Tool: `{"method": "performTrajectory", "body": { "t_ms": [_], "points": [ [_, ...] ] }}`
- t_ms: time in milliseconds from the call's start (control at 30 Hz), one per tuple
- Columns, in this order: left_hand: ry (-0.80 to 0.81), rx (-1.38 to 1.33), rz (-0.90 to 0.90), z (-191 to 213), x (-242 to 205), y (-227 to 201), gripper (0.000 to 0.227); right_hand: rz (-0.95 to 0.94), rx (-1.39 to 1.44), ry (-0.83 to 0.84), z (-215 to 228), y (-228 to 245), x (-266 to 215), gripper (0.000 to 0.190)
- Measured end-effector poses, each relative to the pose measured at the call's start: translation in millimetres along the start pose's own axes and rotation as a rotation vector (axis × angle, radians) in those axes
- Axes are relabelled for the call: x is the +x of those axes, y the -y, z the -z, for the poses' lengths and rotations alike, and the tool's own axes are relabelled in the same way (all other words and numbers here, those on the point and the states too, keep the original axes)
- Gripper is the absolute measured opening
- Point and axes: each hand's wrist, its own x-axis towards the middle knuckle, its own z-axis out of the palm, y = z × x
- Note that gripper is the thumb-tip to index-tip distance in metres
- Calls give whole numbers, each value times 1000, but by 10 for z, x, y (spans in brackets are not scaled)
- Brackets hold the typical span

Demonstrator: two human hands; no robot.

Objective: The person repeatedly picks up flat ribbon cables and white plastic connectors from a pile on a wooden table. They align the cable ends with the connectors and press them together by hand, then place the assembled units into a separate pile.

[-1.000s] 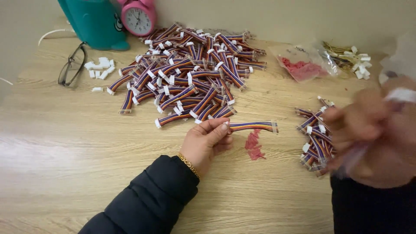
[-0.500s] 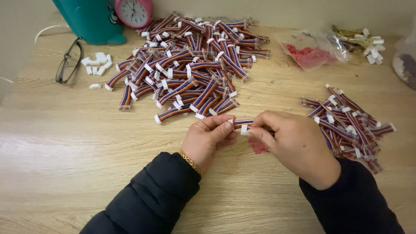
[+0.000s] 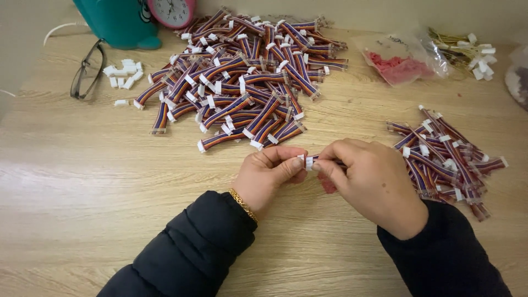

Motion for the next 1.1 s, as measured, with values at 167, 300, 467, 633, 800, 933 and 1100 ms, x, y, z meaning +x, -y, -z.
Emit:
{"method": "performTrajectory", "body": {
  "t_ms": [167,300,467,633,800,933,1100],
  "points": [
    [14,69,-76,-54,-58,-109,21,46,122,5,83,25,-6,12],
    [15,91,-89,-91,-108,-162,21,195,169,-63,114,25,-1,16],
    [57,109,-156,-182,-177,-174,18,292,301,-51,190,53,-2,16],
    [36,134,-176,-212,-184,-172,19,240,305,-45,130,22,-20,15],
    [-25,117,-160,-163,-129,-160,18,33,302,35,124,18,-14,14],
    [-61,61,-52,-153,-114,-175,22,-38,266,46,174,37,-6,9],
    [11,103,-94,-135,-114,-157,19,126,150,-61,120,-27,-19,16]
  ]
}}
